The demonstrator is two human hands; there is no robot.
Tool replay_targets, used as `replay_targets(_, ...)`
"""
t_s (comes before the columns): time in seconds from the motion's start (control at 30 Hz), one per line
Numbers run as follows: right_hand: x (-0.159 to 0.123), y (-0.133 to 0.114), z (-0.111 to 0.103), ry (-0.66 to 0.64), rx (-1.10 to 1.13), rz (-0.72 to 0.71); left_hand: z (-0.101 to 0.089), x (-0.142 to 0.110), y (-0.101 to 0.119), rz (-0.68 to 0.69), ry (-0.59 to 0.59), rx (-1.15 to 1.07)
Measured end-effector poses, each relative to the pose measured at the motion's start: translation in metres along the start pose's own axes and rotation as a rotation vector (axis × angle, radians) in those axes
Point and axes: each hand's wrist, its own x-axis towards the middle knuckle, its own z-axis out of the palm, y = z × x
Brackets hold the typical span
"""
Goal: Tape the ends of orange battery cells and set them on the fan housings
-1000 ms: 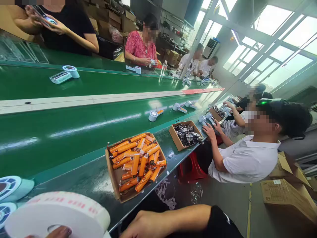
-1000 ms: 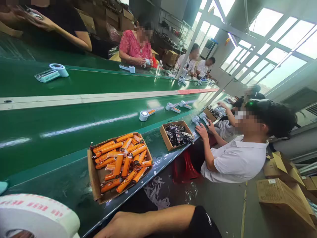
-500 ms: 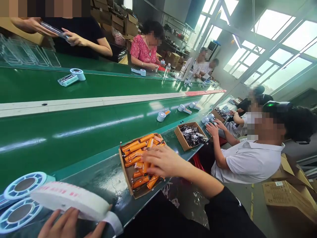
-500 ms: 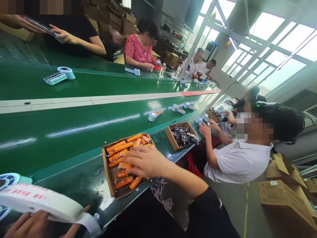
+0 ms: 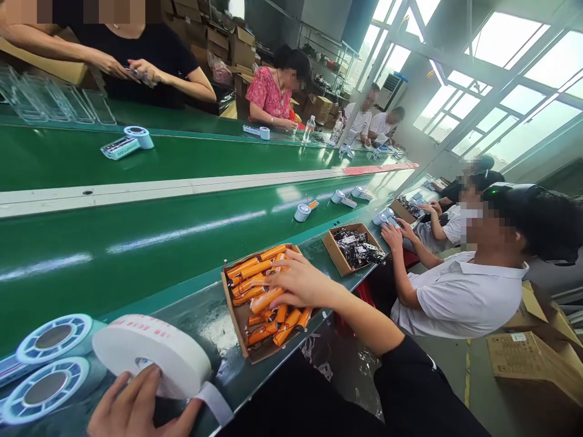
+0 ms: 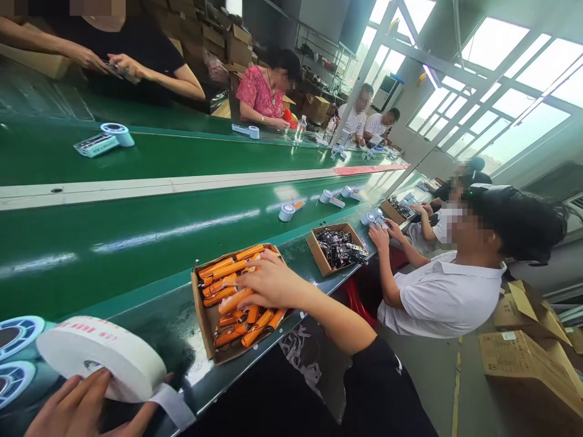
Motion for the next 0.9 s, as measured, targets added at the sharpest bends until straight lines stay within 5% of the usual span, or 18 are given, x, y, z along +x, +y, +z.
replay_targets(0.13,-0.015,-0.004,-0.010,0.511,0.490,0.215,-0.003,0.003,0.006,0.167,-0.023,0.078)
replay_targets(0.23,-0.019,-0.014,-0.010,0.657,0.805,0.185,-0.006,0.009,0.019,0.196,-0.062,0.151)
replay_targets(0.6,-0.017,-0.045,0.006,0.644,1.158,0.232,-0.014,0.018,0.050,0.225,-0.153,0.230)
replay_targets(0.9,-0.021,-0.053,0.008,0.335,0.843,0.324,-0.016,0.020,0.055,0.282,-0.184,0.266)
